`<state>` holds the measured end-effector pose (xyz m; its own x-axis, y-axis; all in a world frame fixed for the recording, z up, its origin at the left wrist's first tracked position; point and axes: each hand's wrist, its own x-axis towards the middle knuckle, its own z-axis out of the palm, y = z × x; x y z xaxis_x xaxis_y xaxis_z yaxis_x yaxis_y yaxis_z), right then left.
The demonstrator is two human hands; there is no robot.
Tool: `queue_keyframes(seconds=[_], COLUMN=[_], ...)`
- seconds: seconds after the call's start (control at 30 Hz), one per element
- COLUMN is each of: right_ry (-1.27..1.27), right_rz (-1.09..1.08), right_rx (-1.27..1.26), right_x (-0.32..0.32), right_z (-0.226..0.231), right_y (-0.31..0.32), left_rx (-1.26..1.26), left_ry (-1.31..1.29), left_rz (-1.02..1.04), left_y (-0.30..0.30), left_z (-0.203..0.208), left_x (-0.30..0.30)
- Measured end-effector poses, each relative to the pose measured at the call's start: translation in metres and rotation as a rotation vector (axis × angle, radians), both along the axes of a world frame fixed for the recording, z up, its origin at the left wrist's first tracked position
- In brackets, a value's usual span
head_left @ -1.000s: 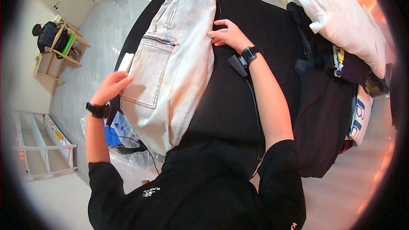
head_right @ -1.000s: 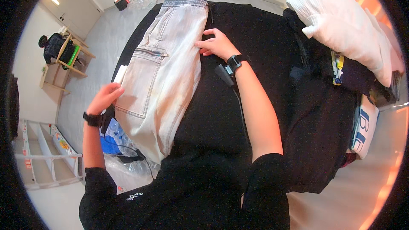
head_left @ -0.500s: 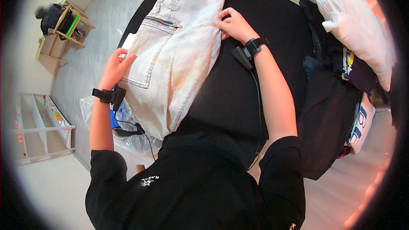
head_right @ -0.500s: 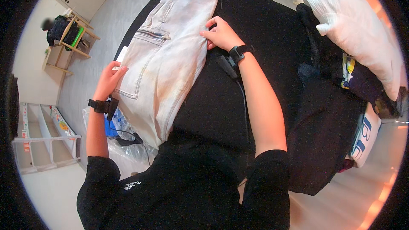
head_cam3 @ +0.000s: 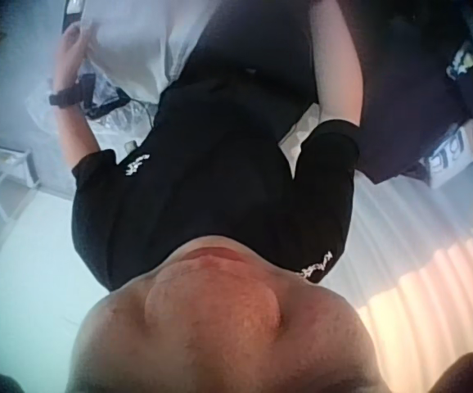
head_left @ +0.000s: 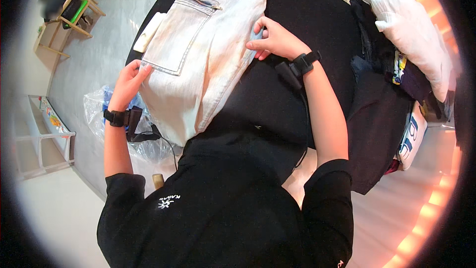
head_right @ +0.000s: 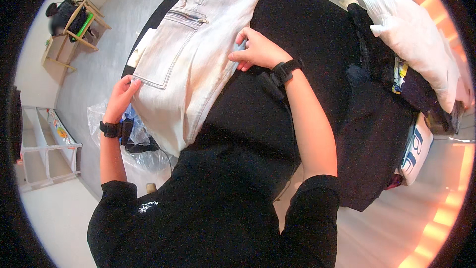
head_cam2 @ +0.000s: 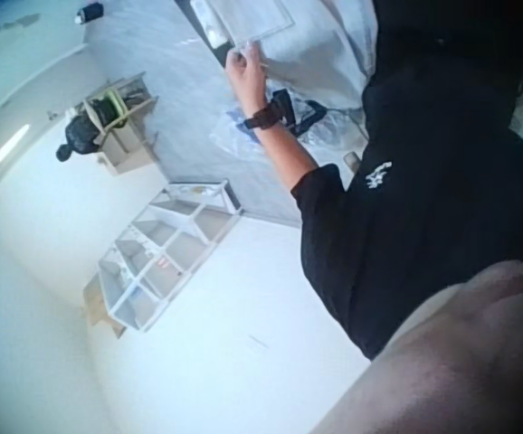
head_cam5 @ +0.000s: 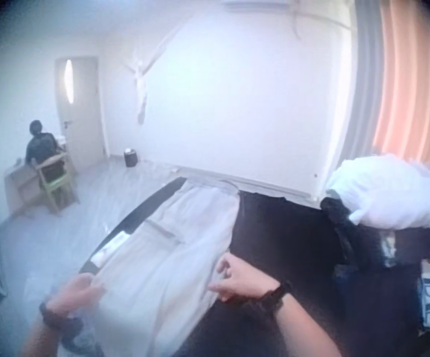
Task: Folding various garments including a black top, denim pants, and a white sweatshirt.
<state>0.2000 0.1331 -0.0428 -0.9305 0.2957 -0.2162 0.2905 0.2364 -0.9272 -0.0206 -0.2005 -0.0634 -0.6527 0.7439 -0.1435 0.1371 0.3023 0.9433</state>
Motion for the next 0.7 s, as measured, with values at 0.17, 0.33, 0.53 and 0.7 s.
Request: queue_keyframes(seconds=[0.17,0.33,0.53,0.7], right_ry=[0.026,0.097,0.083,0.074], right_rz=[-0.127,-0.193,-0.029,0.183], right_rx=[-0.068,-0.140,-0.078,-0.148], right_x=[0.011,0.020,0.038,0.061], right_z=[-0.006,-0.014,-0.015,-0.008], right_y=[-0.003,-0.016,-0.040,-0.102], left_rx=[0.023,-0.051,-0.121,-0.099], left_ry=[0.162,0.167,0.241,0.134], left_rz=[0.060,0.142,0.150,0.008], left_y=[-0.008,-0.032,-0.057,-0.061], left_z=[-0.012,-0.040,-0.076,-0.084], left_x=[0.001,0.001,0.022,0.023])
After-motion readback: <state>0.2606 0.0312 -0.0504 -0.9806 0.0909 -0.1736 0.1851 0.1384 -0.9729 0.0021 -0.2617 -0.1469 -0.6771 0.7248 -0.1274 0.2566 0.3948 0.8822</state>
